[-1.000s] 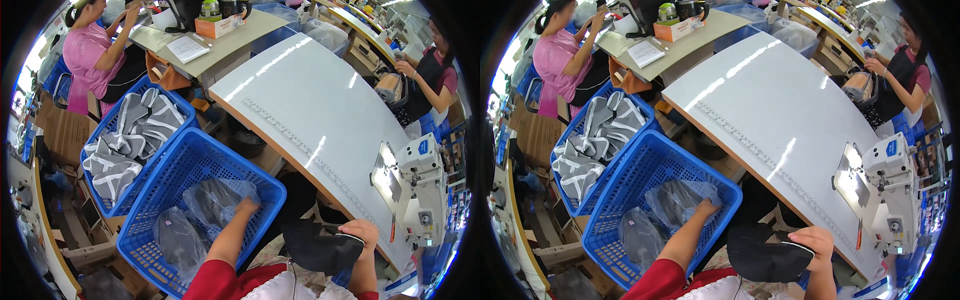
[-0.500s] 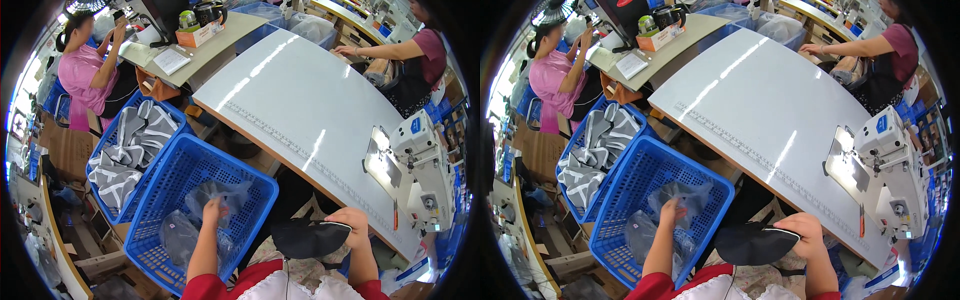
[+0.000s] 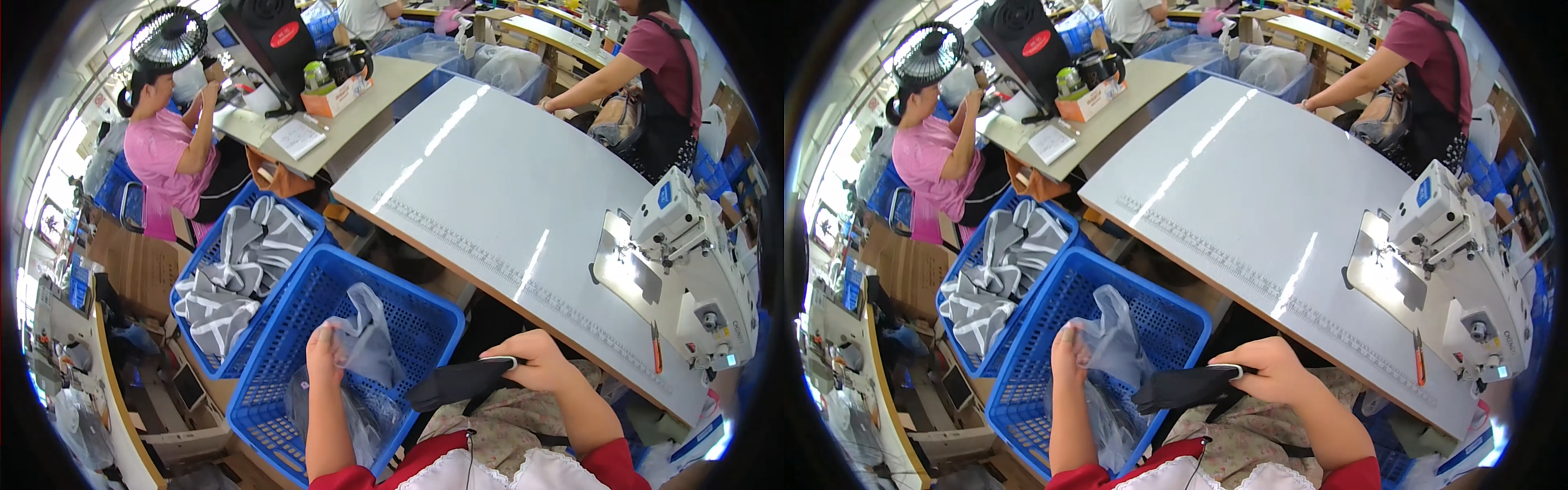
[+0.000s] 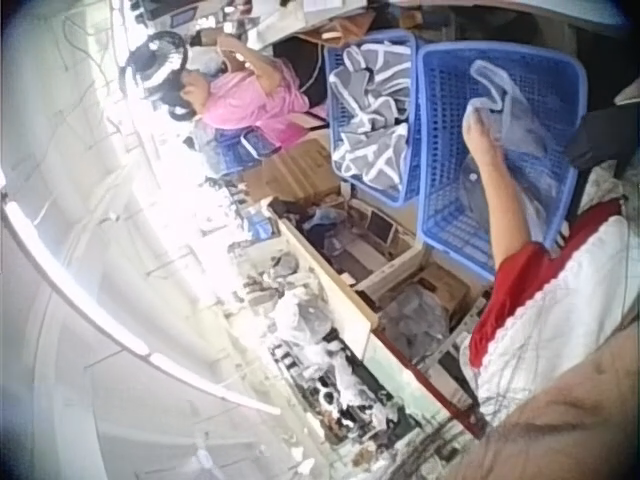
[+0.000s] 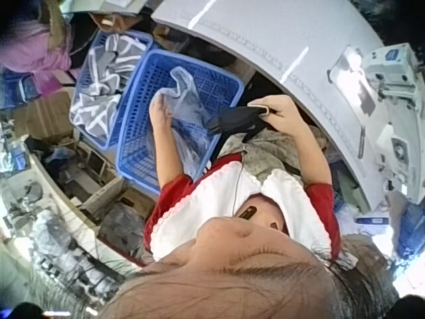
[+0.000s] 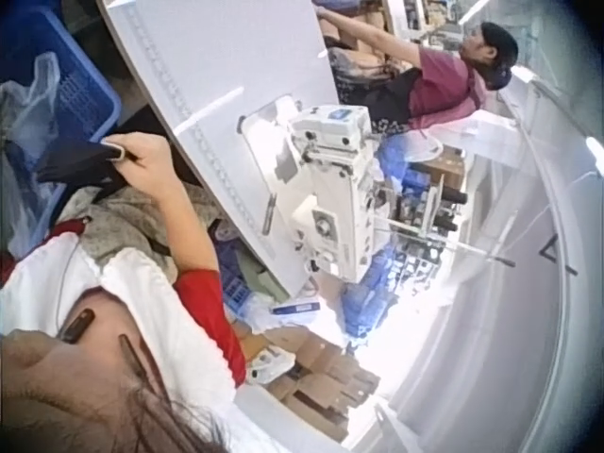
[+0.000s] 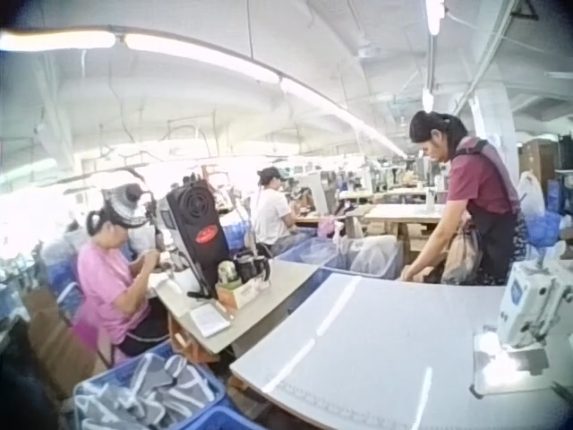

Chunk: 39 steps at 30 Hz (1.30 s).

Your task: Inspecting, trimming thread from, and bagging shoe upper components in a factory setting.

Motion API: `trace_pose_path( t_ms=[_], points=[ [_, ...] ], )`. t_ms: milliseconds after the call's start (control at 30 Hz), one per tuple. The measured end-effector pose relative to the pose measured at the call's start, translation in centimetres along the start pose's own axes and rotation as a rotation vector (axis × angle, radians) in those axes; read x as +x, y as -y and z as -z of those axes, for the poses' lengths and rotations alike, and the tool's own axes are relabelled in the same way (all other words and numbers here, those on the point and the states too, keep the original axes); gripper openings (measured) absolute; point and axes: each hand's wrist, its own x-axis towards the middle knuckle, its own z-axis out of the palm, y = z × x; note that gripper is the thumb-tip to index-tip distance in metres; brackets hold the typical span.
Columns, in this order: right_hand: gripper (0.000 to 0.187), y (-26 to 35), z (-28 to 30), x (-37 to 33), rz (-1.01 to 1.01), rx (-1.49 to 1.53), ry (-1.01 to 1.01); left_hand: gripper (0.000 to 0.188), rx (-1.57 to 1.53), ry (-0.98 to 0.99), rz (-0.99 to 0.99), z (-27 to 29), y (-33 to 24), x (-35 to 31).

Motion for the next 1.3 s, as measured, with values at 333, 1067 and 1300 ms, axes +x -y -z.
trace_pose_path(
  t_ms=[333, 1067, 1300],
  points=[
    [0.031, -0.7, -3.5, 3.6, 0.046, 0.054, 0.250, 0.034, 0.527, 0.324, 0.032, -6.9, -1.5, -3.9],
    [0.025, -2.9, -3.5, 3.7, -0.378, 0.208, 0.094, 0.025, 1.482, 0.392, -0.331, -7.7, -7.1, -7.2],
    [0.022, -1.7, -2.9, 3.8, -0.517, 0.305, 0.001, 0.016, 1.954, 0.333, -0.657, -4.0, -3.4, -6.3]
  ],
)
